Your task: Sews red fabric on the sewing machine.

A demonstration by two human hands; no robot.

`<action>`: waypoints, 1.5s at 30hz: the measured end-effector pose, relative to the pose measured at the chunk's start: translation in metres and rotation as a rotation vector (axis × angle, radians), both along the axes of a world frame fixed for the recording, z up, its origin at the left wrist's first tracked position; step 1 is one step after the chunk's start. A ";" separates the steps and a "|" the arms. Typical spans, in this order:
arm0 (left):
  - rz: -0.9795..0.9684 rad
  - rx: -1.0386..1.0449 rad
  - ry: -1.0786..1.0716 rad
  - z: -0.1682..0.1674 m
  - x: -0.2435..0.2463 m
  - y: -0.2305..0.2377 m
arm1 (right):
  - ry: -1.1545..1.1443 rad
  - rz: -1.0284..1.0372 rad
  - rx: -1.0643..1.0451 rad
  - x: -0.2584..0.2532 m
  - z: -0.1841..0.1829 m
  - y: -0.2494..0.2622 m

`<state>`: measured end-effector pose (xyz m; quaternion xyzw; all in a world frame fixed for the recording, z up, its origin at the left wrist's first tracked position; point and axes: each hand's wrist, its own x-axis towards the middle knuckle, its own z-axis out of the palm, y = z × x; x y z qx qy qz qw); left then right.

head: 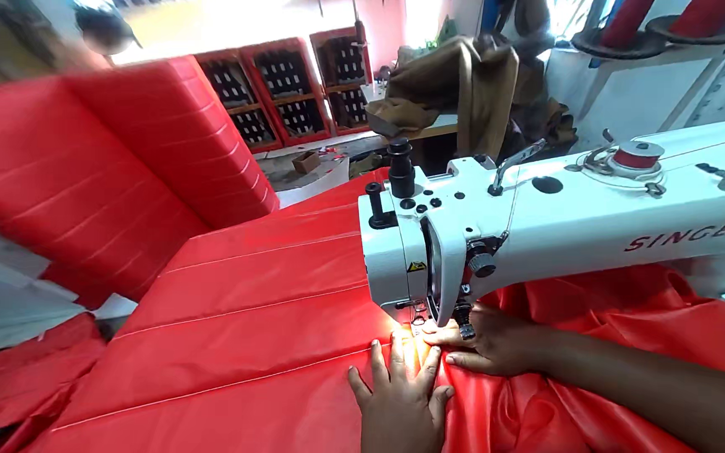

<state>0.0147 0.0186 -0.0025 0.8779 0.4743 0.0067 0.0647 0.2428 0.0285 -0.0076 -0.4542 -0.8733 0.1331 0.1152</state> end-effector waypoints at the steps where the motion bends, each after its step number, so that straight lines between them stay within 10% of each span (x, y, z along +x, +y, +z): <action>1: -0.002 0.002 -0.005 0.000 0.001 0.004 | -0.012 -0.002 0.007 0.001 0.002 0.003; 11: 0.001 -0.112 0.064 0.004 0.015 0.043 | -0.129 -0.188 -0.262 0.008 0.032 0.028; 45: -0.028 0.036 -0.068 -0.004 -0.012 -0.020 | 0.073 0.140 0.241 0.002 -0.010 0.016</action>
